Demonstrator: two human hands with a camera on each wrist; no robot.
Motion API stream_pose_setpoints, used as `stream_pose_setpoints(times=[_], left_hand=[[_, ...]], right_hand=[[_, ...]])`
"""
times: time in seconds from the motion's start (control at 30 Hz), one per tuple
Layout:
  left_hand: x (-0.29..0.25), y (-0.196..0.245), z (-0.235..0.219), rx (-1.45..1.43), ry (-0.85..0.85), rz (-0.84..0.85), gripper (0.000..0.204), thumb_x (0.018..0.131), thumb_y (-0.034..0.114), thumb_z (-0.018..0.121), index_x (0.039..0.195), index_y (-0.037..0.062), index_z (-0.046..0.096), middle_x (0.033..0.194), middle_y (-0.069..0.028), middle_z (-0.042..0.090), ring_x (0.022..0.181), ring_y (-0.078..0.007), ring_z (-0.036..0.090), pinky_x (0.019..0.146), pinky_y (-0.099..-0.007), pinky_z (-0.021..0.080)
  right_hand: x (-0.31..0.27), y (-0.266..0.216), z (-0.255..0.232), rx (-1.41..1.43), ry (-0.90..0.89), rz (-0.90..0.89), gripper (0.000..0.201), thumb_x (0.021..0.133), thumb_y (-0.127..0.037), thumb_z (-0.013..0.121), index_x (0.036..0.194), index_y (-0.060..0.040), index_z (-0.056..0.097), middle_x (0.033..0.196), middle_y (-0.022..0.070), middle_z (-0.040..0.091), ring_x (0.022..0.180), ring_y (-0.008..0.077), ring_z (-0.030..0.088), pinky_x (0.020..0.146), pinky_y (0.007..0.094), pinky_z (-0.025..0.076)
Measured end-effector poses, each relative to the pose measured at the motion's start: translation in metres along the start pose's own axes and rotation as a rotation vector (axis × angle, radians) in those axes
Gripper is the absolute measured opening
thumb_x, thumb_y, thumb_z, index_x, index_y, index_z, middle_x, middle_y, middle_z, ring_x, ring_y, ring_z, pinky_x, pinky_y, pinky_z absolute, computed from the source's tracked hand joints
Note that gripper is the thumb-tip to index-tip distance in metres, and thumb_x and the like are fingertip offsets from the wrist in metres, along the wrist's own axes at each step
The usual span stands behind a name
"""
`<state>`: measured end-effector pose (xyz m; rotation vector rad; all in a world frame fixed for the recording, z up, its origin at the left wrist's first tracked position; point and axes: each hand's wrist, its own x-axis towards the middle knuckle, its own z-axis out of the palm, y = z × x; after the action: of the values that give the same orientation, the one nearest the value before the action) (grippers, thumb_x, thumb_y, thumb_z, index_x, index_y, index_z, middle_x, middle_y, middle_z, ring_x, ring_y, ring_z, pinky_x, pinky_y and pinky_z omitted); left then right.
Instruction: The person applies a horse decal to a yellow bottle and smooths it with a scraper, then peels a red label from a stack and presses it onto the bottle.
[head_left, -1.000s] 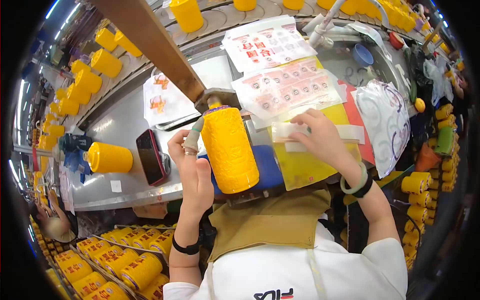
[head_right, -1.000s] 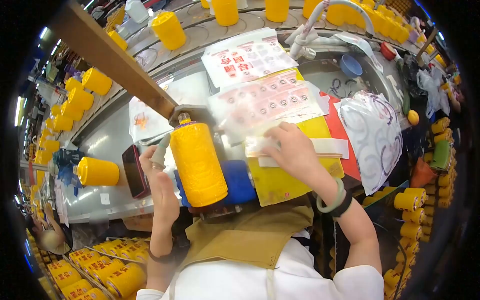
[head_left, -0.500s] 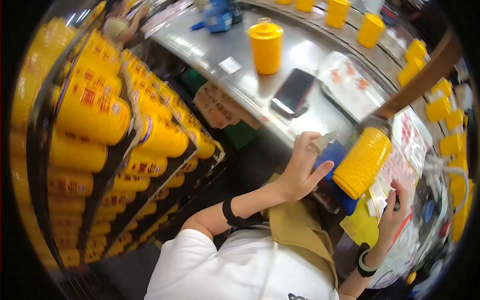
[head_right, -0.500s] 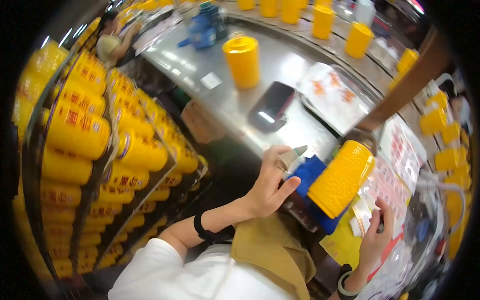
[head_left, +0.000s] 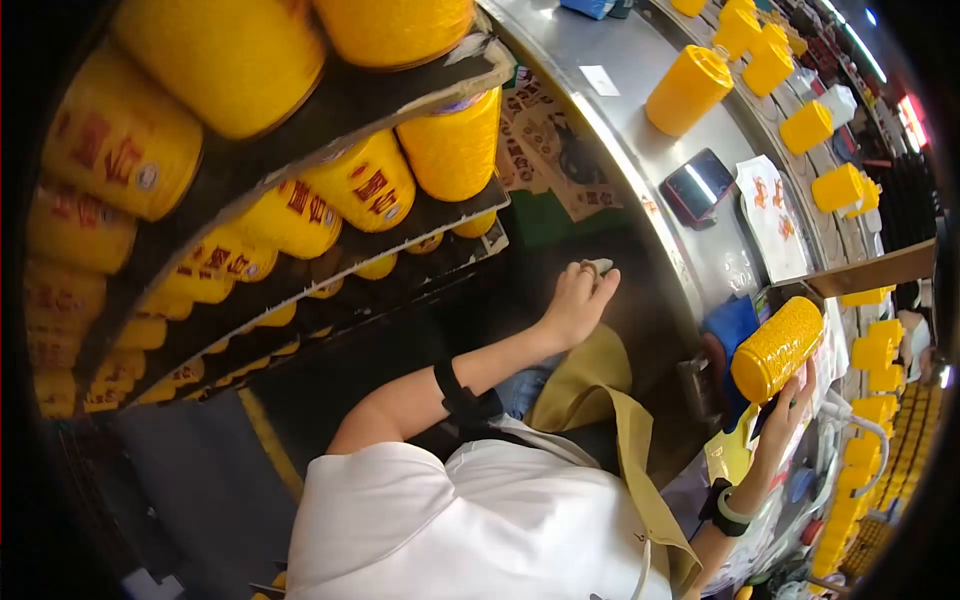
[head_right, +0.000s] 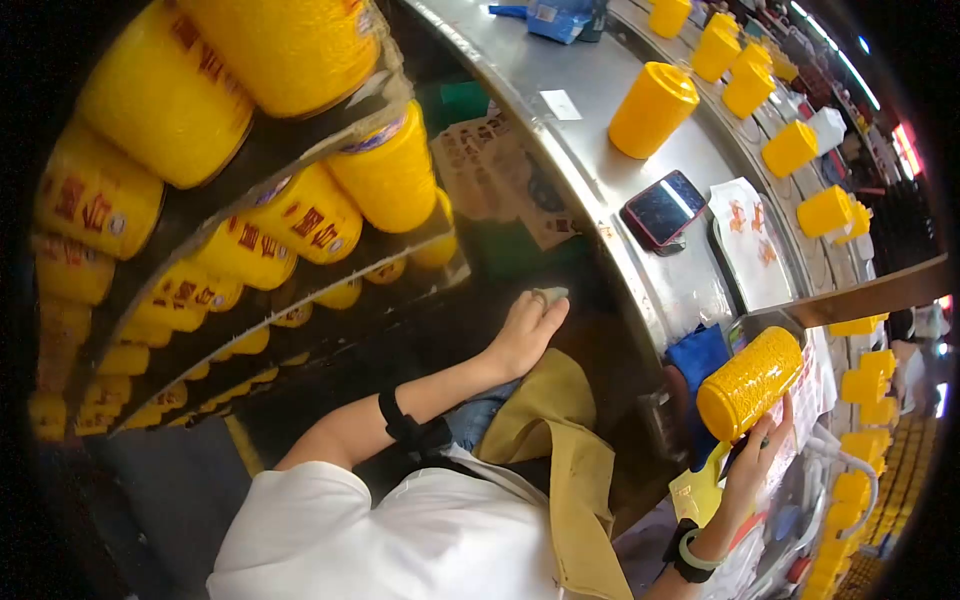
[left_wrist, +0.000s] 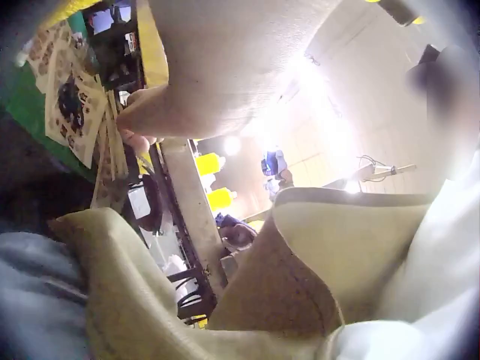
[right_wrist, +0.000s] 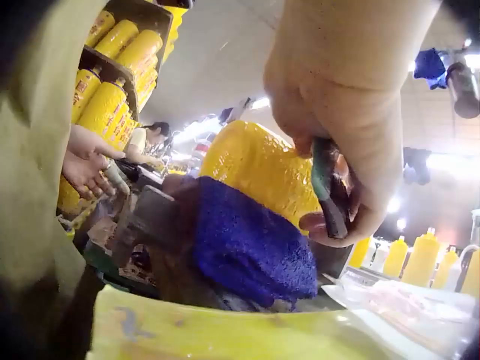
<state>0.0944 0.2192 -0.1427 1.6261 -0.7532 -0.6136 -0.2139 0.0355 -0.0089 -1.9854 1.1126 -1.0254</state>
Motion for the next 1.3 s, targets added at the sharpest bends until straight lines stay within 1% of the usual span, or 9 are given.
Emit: stream_pose_setpoints(times=[0.07, 0.23, 0.33, 0.37, 0.5, 0.93, 1.1, 1.23, 1.3], left_hand=[[-0.008, -0.012, 0.000, 0.010, 0.058, 0.009, 0.051, 0.106, 0.046, 0.049, 0.113, -0.0026, 0.062, 0.110, -0.0227, 0.057, 0.104, -0.0392, 0.051, 0.099, -0.0460, 0.042], [-0.022, -0.036, 0.000, 0.010, 0.031, -0.012, 0.058, 0.105, 0.052, 0.048, 0.107, -0.0036, 0.063, 0.109, -0.0248, 0.057, 0.106, -0.0424, 0.052, 0.100, -0.0484, 0.041], [-0.036, -0.043, 0.005, 0.034, 0.265, 0.147, 0.041, 0.106, 0.036, 0.051, 0.093, -0.0018, 0.061, 0.089, -0.0254, 0.060, 0.090, -0.0447, 0.055, 0.081, -0.0514, 0.043], [-0.033, -0.048, -0.002, 0.033, 0.126, 0.091, 0.043, 0.106, 0.038, 0.050, 0.092, -0.0010, 0.062, 0.093, -0.0266, 0.062, 0.090, -0.0448, 0.057, 0.082, -0.0515, 0.045], [-0.049, -0.058, -0.019, 0.072, 0.195, 0.084, 0.045, 0.105, 0.042, 0.050, 0.101, 0.0010, 0.068, 0.102, -0.0284, 0.066, 0.097, -0.0469, 0.060, 0.090, -0.0517, 0.048], [-0.055, -0.061, -0.048, 0.005, 0.014, -0.070, 0.063, 0.104, 0.059, 0.046, 0.115, 0.0003, 0.065, 0.125, -0.0319, 0.059, 0.124, -0.0471, 0.053, 0.107, -0.0499, 0.042], [-0.019, -0.080, -0.032, -0.237, -0.152, -0.187, 0.055, 0.103, 0.055, 0.052, 0.113, 0.0023, 0.060, 0.097, -0.0117, 0.063, 0.095, -0.0308, 0.062, 0.093, -0.0425, 0.048], [0.024, -0.094, -0.016, -0.358, -0.159, -0.285, 0.046, 0.100, 0.042, 0.063, 0.125, 0.0037, 0.060, 0.102, -0.0067, 0.065, 0.092, -0.0239, 0.062, 0.082, -0.0380, 0.052], [0.044, -0.104, -0.001, -0.327, -0.090, -0.226, 0.049, 0.096, 0.038, 0.066, 0.127, 0.0003, 0.060, 0.112, -0.0135, 0.066, 0.102, -0.0282, 0.064, 0.090, -0.0391, 0.050]], right_hand=[[-0.001, -0.008, -0.006, 0.014, -0.046, 0.190, 0.049, 0.112, -0.038, 0.045, 0.155, -0.0154, 0.041, 0.096, 0.0014, 0.059, 0.074, 0.0065, 0.053, 0.065, 0.0210, 0.045], [0.013, 0.011, -0.022, 0.017, -0.078, 0.237, 0.053, 0.109, -0.046, 0.049, 0.155, -0.0186, 0.040, 0.103, 0.0053, 0.065, 0.076, 0.0073, 0.059, 0.059, 0.0206, 0.046], [0.020, 0.020, -0.023, 0.050, -0.137, 0.189, 0.054, 0.109, -0.047, 0.049, 0.154, -0.0185, 0.039, 0.104, 0.0060, 0.066, 0.073, 0.0074, 0.058, 0.057, 0.0206, 0.044], [0.019, 0.020, -0.021, 0.022, -0.129, 0.142, 0.054, 0.110, -0.047, 0.047, 0.154, -0.0179, 0.038, 0.103, 0.0058, 0.065, 0.070, 0.0073, 0.057, 0.055, 0.0210, 0.042], [0.025, 0.032, -0.023, -0.044, -0.104, 0.146, 0.056, 0.109, -0.051, 0.045, 0.155, -0.0188, 0.038, 0.100, 0.0044, 0.062, 0.071, 0.0083, 0.057, 0.057, 0.0217, 0.043], [0.024, 0.001, -0.030, -0.170, -0.173, 0.285, 0.070, 0.102, -0.067, 0.047, 0.149, -0.0143, 0.046, 0.101, 0.0041, 0.063, 0.077, 0.0116, 0.060, 0.063, 0.0255, 0.049], [0.013, -0.014, -0.020, -0.123, -0.179, 0.322, 0.064, 0.103, -0.064, 0.049, 0.144, -0.0141, 0.050, 0.095, 0.0029, 0.063, 0.073, 0.0108, 0.060, 0.061, 0.0251, 0.049], [-0.001, -0.016, -0.011, -0.004, -0.127, 0.350, 0.062, 0.105, -0.060, 0.048, 0.147, -0.0153, 0.047, 0.092, 0.0022, 0.061, 0.069, 0.0108, 0.060, 0.059, 0.0255, 0.048], [-0.004, -0.007, -0.007, 0.092, -0.115, 0.278, 0.065, 0.106, -0.057, 0.049, 0.155, -0.0160, 0.041, 0.092, 0.0030, 0.061, 0.068, 0.0101, 0.058, 0.058, 0.0268, 0.048]])
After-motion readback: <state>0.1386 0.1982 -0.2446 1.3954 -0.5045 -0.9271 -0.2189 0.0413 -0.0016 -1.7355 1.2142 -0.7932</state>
